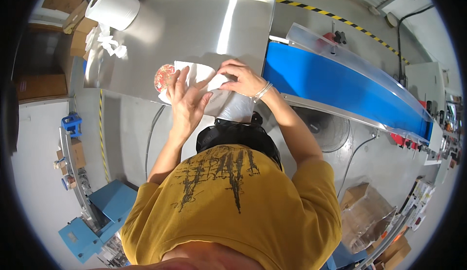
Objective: Transferring stacks of folded paper napkins from a production machine onto a moving conveyor belt.
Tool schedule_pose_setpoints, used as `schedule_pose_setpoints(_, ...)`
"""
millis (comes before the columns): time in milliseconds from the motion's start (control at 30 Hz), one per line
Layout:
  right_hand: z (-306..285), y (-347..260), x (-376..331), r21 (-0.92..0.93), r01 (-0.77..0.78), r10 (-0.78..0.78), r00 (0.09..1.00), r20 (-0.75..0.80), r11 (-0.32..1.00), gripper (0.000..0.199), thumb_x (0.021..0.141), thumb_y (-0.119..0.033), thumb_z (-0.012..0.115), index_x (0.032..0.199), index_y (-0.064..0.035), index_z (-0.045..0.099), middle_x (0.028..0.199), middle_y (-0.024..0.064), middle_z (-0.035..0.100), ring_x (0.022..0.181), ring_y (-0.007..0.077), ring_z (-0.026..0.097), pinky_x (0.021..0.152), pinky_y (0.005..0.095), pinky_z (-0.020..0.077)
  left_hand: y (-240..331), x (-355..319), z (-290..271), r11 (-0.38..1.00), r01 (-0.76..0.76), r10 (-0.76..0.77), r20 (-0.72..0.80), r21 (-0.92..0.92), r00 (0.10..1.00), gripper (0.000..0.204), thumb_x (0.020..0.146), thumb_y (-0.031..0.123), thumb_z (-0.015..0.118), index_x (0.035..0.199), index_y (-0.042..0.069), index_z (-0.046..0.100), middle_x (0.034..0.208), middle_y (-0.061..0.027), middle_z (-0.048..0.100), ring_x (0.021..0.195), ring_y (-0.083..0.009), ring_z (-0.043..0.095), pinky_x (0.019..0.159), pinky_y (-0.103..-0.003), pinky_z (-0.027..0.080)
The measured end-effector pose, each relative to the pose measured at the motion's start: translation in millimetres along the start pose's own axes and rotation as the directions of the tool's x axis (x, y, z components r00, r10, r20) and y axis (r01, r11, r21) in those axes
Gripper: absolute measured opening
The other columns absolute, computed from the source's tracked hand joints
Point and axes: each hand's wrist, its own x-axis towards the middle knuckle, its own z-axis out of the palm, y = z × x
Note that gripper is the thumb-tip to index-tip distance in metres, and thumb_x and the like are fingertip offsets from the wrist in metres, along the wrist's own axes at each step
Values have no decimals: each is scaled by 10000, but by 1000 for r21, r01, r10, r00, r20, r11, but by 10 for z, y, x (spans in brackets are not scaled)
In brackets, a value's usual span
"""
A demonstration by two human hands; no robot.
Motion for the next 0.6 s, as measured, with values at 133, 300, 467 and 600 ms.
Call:
schedule_pose_setpoints(133,-14,145,-381,333,-314,411,869,-277,889,387,890,-251,633,1142,9,498,1003,118,621,862,158,601,744,286,496,-32,-44,10,993,-9,11,-20,118,1000,380,740,162,724,1102,91,632,1341,-163,428,1245,-377,355,1015,-500,262)
schedule_pose_setpoints(300,-640,548,-1176,-35,-718,503,521,-689,696,466,915,-424,535,993,35,528,899,227,622,814,326,615,733,384,479,-38,-75,87,979,38,-24,-71,201,997,413,788,107,664,1191,89,573,1300,-143,464,1224,-335,397,1014,-489,268)
schedule_pose_setpoints(467,-1251,536,-1633,-316,-943,229,332,-915,103,525,815,-452,644,1105,-27,541,1011,197,605,902,371,590,770,427,468,-85,-109,132,986,-19,35,-97,165,995,403,781,49,648,1178,76,585,1287,-119,476,1189,-327,432,986,-482,310)
schedule_pose_setpoints(600,-1060,78,-1165,-607,-727,-72,621,-781,320,526,724,-246,740,1173,-64,535,1143,142,563,1034,337,528,878,408,421,-96,-116,110,985,-25,48,-128,173,991,335,779,67,671,1112,90,639,1251,-101,515,1174,-311,453,972,-454,327)
